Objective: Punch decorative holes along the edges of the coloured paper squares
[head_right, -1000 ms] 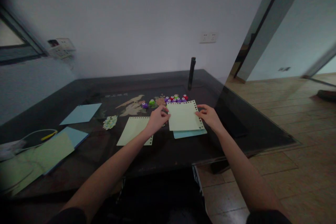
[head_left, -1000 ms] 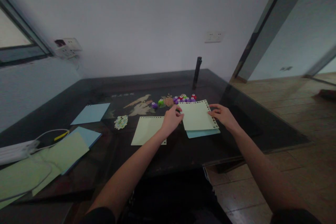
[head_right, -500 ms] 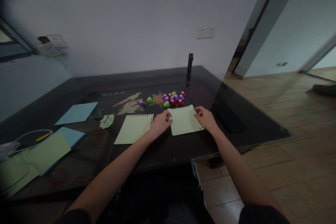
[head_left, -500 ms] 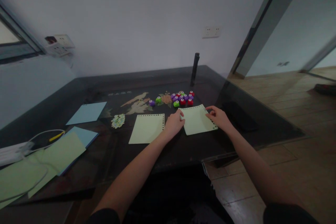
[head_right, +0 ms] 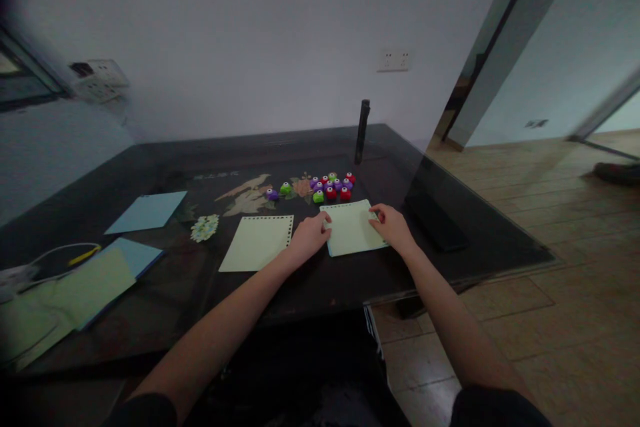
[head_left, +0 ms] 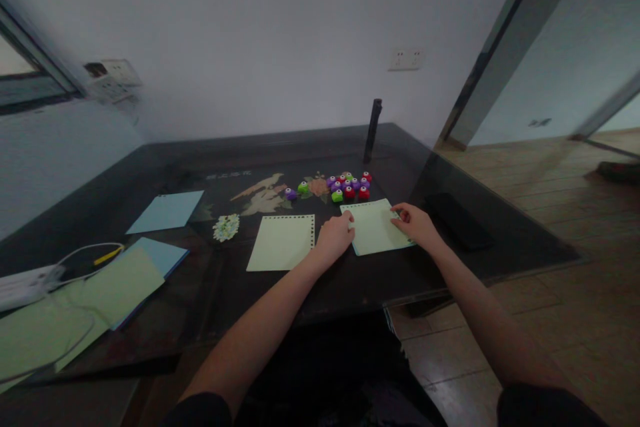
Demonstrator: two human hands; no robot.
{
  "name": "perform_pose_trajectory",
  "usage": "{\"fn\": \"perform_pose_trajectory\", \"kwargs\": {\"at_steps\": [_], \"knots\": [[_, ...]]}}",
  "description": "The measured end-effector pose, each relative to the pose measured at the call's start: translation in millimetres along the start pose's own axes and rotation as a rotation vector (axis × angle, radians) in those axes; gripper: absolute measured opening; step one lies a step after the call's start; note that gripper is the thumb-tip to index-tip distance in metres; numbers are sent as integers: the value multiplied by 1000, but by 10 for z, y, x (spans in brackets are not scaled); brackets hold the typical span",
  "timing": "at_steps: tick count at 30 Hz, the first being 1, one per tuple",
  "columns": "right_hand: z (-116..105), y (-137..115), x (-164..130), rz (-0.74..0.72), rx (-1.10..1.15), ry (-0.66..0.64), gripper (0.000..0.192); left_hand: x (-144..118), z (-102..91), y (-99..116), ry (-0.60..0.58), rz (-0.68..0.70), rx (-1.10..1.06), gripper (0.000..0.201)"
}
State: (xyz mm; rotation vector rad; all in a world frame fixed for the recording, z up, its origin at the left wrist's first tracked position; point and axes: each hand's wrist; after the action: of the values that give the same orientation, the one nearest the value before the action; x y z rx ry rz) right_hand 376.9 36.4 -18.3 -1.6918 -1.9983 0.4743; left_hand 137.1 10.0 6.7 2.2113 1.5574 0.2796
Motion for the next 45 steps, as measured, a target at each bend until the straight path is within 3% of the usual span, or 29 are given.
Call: {"fn": "perform_pose_trajectory", "kwargs": {"at_steps": [15, 21, 24, 28, 31, 34, 37, 40, 45], "knots": [[-14, 44, -29, -9, -24, 18, 21, -9, -2, -13, 13, 23, -2, 23], [-21, 68, -29, -63, -77, 80, 19, -113, -191, -3, 52, 111, -59, 20], [-62, -11, -40, -84, -56, 111, 18, -195, -413, -199, 118, 173, -84, 17], [-56, -287, -39, -156, 17, 125, 16, -292, -699, -770, 167, 208, -19, 16], [18, -618, -14, -243, 76, 45, 13, -366, -820, -1246, 178, 187, 82, 13], [108, -993, 58, -344, 97, -87, 13, -442, -866, -1572, 168, 156, 148, 16], [192, -1324, 204, -431, 98, -199, 13, -492, -857, -1714, 128, 136, 189, 37], [305, -1565, 390, -427, 69, -265, 16, -497, -812, -1756, 75, 85, 204, 52], [636, -1740, 594, -456, -126, -369, 28, -487, -735, -1777, 67, 11, 216, 54]]}}
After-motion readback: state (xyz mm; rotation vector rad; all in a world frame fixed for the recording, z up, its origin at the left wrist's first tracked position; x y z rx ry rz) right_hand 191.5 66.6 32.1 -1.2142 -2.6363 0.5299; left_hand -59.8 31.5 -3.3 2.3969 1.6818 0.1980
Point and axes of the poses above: each hand's wrist, its own x-axis towards the middle knuckle, its own z-axis out of the palm, y = z × x, and after that the axes turned 9 degrees about -y, right-handed
